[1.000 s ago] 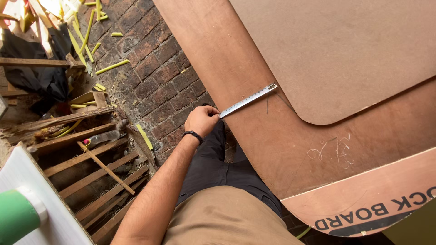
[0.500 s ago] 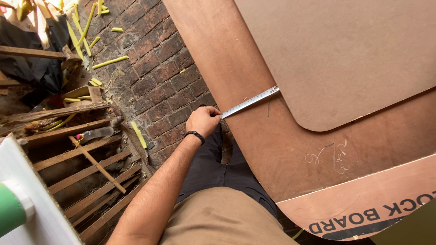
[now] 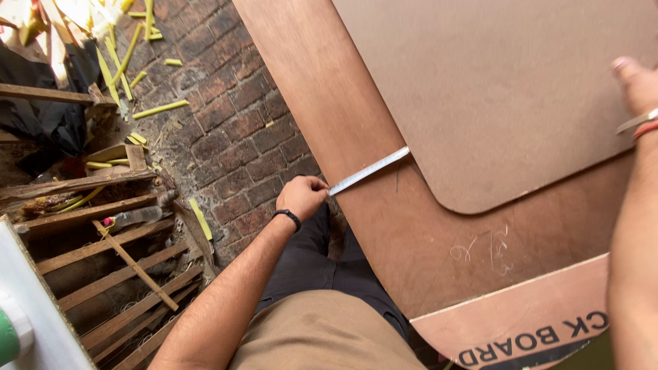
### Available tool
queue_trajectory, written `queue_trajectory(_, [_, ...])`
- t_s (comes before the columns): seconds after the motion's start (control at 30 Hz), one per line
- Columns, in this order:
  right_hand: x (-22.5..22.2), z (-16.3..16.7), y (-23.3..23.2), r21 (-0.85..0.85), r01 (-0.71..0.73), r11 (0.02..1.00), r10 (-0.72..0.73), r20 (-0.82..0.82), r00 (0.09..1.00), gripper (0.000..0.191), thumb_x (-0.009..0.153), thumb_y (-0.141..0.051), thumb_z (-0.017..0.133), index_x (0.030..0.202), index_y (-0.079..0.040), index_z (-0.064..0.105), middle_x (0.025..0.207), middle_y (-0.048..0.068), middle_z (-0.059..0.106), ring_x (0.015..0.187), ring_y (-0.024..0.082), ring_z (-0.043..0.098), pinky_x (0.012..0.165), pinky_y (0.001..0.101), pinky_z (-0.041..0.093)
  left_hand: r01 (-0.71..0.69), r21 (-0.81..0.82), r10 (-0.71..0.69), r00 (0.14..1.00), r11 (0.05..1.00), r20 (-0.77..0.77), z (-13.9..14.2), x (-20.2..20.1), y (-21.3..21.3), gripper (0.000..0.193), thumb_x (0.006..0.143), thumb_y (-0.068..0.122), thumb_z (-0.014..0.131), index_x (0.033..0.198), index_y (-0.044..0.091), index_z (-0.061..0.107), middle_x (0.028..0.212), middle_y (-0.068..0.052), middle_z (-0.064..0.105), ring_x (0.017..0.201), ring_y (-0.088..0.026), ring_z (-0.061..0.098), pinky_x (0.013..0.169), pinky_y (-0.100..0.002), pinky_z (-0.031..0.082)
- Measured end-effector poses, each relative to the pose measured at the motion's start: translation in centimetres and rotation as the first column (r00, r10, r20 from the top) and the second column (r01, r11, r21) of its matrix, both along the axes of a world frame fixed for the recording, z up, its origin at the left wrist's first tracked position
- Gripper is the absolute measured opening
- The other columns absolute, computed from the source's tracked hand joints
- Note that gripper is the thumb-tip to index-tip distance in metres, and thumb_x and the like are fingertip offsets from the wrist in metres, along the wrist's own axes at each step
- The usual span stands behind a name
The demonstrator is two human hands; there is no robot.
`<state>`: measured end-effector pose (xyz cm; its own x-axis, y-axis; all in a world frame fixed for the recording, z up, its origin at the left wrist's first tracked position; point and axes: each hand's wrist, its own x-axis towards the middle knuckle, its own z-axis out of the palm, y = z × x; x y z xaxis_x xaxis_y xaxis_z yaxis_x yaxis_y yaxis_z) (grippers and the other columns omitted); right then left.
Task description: The person helps move a grey upholstered sofa and cushions aside in a workshop, then takes a tape measure from their wrist and measures a large flat board on a wooden table, repositioning a steel ruler and the tape along the board edges to take repeated measurements.
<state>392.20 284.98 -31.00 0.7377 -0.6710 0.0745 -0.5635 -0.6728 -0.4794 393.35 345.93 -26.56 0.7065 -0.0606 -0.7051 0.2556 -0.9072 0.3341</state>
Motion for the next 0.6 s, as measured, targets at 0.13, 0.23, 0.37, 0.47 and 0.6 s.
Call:
queue_trajectory(0.13, [1.4,2.6,5.5,0.093,-0.213,0.973,0.202,0.114,0.973,0.047,0.091,-0.015,0.082,0.130,-0.003,0.061,0.105,0.011,0.062,0.086,0.022,0.058,0.078,0.0391,0.053,-0.032,-0.087,0.032,0.999,0.996,-0.011,0.5,2.1,3.2,0.023,0.080,0.028,0.073,0.098,0.020,0.083,0.091,-0.004,0.081,0.087,-0.018,0.076,0.082,-0.034,0.058])
queue_trajectory(0.23, [4.9,4.8,12.2,0.099,-0.219,0.971,0.215,0.048,0.975,0.039,0.091,-0.022,0.088,0.124,-0.008,0.071,0.089,0.005,0.060,0.080,0.018,0.058,0.075,0.0365,0.051,-0.106,-0.106,0.111,0.993,0.989,0.040,1.3,6.4,6.5,0.022,0.079,0.028,0.074,0.097,0.017,0.082,0.088,-0.003,0.081,0.082,-0.015,0.076,0.080,-0.032,0.059])
queue_trajectory(0.37, [10.7,8.4,20.4,0.144,-0.293,0.945,0.291,0.038,0.956,0.034,0.089,-0.027,0.085,0.119,-0.014,0.077,0.080,0.004,0.060,0.075,0.019,0.059,0.072,0.0386,0.052,-0.200,-0.154,0.217,0.971,0.968,0.104,2.7,12.7,10.4,0.023,0.080,0.027,0.075,0.098,0.017,0.082,0.086,-0.002,0.080,0.078,-0.013,0.075,0.077,-0.030,0.058])
queue_trajectory(0.47, [16.4,10.5,27.0,0.236,-0.303,0.923,0.312,0.000,0.950,0.028,0.091,-0.030,0.079,0.115,-0.016,0.077,0.075,0.005,0.063,0.071,0.019,0.061,0.070,0.0386,0.053,-0.296,-0.209,0.331,0.930,0.932,0.159,3.4,19.0,12.9,0.023,0.079,0.026,0.075,0.098,0.016,0.083,0.084,-0.002,0.080,0.076,-0.013,0.075,0.076,-0.030,0.058])
queue_trajectory(0.6, [24.4,12.5,36.0,0.295,-0.356,0.887,0.394,-0.077,0.916,0.023,0.091,-0.032,0.077,0.109,-0.018,0.078,0.072,0.006,0.064,0.070,0.019,0.062,0.068,0.0380,0.054,-0.371,-0.331,0.448,0.873,0.868,0.195,3.3,28.9,16.9,0.023,0.078,0.025,0.075,0.098,0.016,0.083,0.084,-0.002,0.080,0.075,-0.014,0.075,0.073,-0.031,0.059])
